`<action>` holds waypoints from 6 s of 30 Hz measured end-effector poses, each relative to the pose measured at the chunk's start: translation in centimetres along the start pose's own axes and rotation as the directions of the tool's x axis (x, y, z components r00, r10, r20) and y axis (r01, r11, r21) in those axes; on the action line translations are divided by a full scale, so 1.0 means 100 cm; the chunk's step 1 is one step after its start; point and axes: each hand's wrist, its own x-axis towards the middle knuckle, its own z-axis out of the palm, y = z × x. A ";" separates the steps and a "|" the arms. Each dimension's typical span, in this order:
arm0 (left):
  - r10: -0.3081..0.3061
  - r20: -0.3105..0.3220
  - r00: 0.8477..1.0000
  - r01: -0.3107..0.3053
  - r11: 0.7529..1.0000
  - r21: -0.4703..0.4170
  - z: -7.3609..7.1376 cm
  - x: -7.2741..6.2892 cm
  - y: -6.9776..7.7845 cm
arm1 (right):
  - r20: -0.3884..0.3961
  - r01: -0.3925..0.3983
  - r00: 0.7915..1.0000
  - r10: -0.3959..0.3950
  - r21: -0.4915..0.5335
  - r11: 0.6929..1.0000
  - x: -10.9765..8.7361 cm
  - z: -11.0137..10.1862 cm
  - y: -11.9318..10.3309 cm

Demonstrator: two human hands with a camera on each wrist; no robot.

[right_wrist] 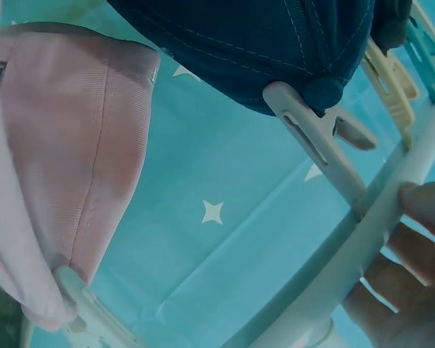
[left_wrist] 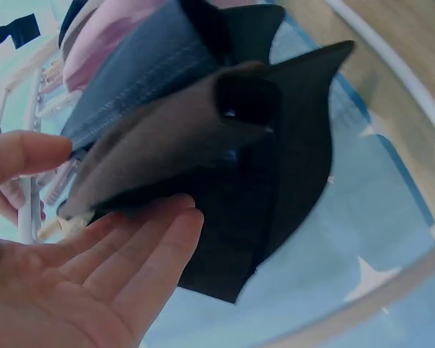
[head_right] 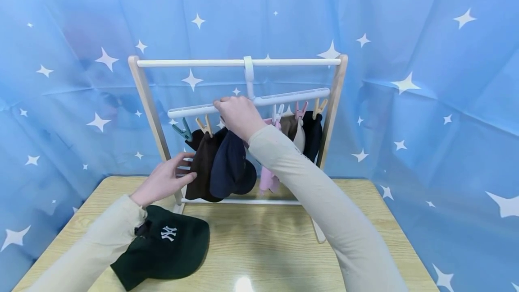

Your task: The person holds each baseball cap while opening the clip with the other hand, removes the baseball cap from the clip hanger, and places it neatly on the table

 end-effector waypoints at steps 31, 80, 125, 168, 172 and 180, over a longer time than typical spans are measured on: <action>0.177 -0.053 0.983 -0.171 0.980 0.098 0.019 0.031 0.023 | -0.422 -0.017 0.905 0.043 0.066 0.998 -0.025 0.014 -0.010; 0.300 0.052 0.953 -0.299 0.954 -0.028 0.013 0.008 0.034 | 0.609 -0.607 0.760 0.228 0.539 0.584 0.009 -0.030 -0.023; 0.077 0.052 0.996 -0.058 0.951 -0.302 0.028 -0.042 -0.014 | 0.401 -0.513 0.833 0.381 0.302 0.804 0.009 -0.015 -0.039; -0.541 0.101 0.835 0.544 0.783 -0.300 0.006 -0.108 -0.093 | -0.201 -0.172 0.957 0.211 0.194 0.966 -0.004 -0.005 -0.028; -0.563 0.106 0.820 0.566 0.769 -0.297 0.005 -0.110 -0.095 | -0.159 -0.116 0.970 0.184 0.362 0.925 -0.004 -0.009 -0.017; -0.553 0.125 0.824 0.561 0.765 -0.317 0.004 -0.111 -0.096 | -0.107 -0.029 0.992 0.069 0.340 0.940 -0.007 -0.004 -0.001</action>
